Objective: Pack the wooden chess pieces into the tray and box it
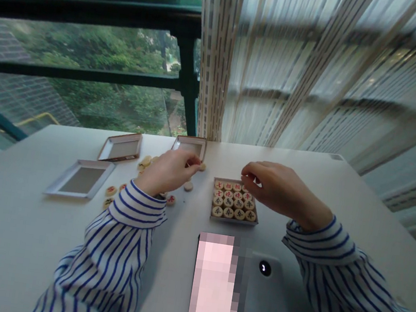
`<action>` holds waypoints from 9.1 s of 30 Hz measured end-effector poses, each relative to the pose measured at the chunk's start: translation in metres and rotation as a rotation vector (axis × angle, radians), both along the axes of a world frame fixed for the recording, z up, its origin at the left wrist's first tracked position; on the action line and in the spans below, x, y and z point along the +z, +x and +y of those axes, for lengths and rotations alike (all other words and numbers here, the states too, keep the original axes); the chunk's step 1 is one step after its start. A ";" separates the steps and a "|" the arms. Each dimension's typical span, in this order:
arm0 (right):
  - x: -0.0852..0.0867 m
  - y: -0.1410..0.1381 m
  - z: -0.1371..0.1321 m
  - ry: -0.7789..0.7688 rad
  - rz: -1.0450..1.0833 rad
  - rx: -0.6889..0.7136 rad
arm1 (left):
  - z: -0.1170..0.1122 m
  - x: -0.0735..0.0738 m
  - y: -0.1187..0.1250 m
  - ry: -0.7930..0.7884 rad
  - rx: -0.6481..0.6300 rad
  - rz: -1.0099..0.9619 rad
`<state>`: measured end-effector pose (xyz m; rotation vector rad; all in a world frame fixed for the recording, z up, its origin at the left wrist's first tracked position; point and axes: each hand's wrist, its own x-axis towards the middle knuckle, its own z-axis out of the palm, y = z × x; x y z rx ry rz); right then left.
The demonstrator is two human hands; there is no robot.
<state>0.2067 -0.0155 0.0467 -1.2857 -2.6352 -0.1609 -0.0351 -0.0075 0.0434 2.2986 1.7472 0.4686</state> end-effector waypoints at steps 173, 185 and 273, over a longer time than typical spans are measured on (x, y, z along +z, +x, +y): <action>0.010 -0.023 -0.006 -0.005 -0.043 -0.037 | -0.010 -0.034 -0.014 0.127 -0.203 -0.189; 0.018 -0.013 -0.008 -0.004 -0.012 -0.077 | -0.016 -0.027 -0.011 0.117 -0.225 -0.265; -0.001 -0.036 -0.007 0.102 0.180 0.110 | -0.004 -0.012 -0.026 -0.405 -0.221 -0.763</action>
